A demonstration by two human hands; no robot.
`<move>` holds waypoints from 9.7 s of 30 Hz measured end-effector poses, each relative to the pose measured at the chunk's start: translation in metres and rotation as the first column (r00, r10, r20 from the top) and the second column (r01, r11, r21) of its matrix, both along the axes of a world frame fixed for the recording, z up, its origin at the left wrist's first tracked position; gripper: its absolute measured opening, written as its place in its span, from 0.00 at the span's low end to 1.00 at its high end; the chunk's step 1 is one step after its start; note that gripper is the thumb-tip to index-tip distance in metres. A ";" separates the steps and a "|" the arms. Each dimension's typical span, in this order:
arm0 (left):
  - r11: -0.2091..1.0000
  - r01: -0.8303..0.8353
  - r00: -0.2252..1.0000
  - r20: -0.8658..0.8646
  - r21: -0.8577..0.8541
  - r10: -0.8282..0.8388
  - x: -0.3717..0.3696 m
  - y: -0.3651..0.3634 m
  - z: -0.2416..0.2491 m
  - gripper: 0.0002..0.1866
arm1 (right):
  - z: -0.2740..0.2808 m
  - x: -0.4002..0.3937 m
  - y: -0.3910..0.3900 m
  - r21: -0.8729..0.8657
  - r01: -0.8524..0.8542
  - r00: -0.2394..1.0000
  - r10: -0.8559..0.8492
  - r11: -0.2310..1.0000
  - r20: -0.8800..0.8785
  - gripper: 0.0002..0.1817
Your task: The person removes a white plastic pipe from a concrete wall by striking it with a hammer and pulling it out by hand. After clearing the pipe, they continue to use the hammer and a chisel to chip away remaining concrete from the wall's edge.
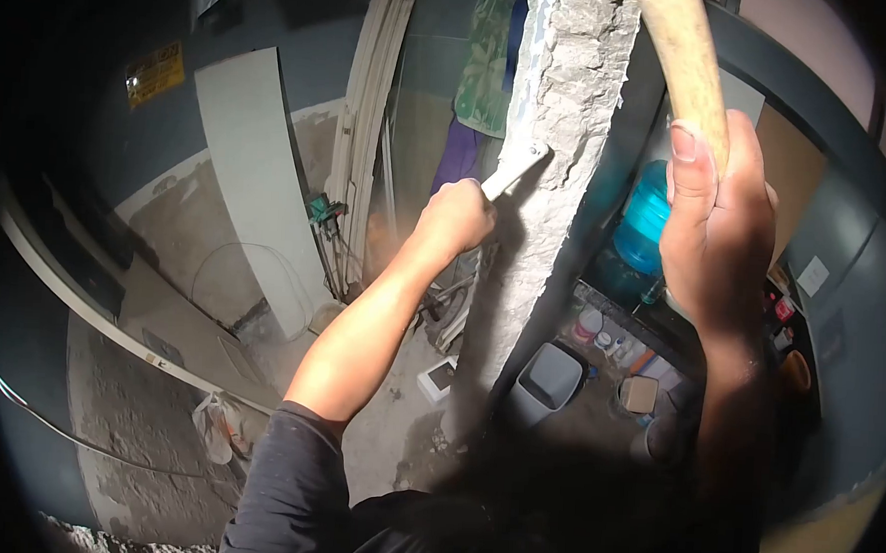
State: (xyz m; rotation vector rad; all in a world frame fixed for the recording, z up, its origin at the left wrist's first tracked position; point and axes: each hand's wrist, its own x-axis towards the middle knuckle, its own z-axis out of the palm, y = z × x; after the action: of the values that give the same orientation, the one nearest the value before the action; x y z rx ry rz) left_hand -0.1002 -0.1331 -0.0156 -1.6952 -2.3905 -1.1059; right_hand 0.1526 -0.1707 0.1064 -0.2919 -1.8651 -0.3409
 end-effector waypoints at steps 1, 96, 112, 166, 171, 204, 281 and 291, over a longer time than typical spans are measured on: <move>1.000 -0.010 1.000 0.012 -0.002 0.010 0.001 0.001 -0.001 0.15 | -0.002 -0.003 0.001 0.006 -0.023 0.999 0.023 1.000 -0.047 0.11; 0.982 0.176 0.968 0.167 0.066 -0.185 -0.017 0.019 -0.001 0.20 | -0.024 -0.001 0.038 0.022 0.518 0.745 -0.464 0.855 0.480 0.14; 0.991 0.093 0.982 0.153 0.099 -0.107 0.008 0.006 -0.003 0.21 | -0.018 0.008 0.037 -0.104 0.539 0.696 -0.373 0.836 0.614 0.20; 0.997 0.075 0.989 0.130 -0.015 -0.073 0.014 -0.001 0.013 0.20 | 0.014 0.015 -0.009 -0.050 0.102 0.993 -0.099 0.994 0.068 0.12; 0.997 0.066 0.990 0.130 -0.033 -0.061 0.014 0.001 0.012 0.20 | 0.018 0.003 -0.011 -0.094 0.013 0.997 -0.020 0.995 -0.072 0.11; 0.996 0.088 0.983 0.164 -0.004 -0.086 0.010 0.001 0.014 0.19 | 0.001 -0.006 -0.015 -0.094 0.114 0.993 -0.111 0.989 0.039 0.13; 0.982 0.026 0.991 0.123 0.188 -0.050 0.002 0.014 -0.036 0.18 | -0.062 0.002 0.043 -0.335 0.360 0.904 -0.236 0.871 0.357 0.17; 0.988 -0.009 0.988 0.156 0.157 -0.016 0.007 0.015 -0.033 0.18 | -0.102 0.010 0.086 -0.424 0.332 0.895 -0.140 0.842 0.423 0.16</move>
State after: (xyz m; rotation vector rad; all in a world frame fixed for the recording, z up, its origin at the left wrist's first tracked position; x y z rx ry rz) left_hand -0.0930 -0.1185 -0.0490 -1.6199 -2.3131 -1.4368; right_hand 0.1623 -0.0848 0.0041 -0.8689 -2.2911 -0.0855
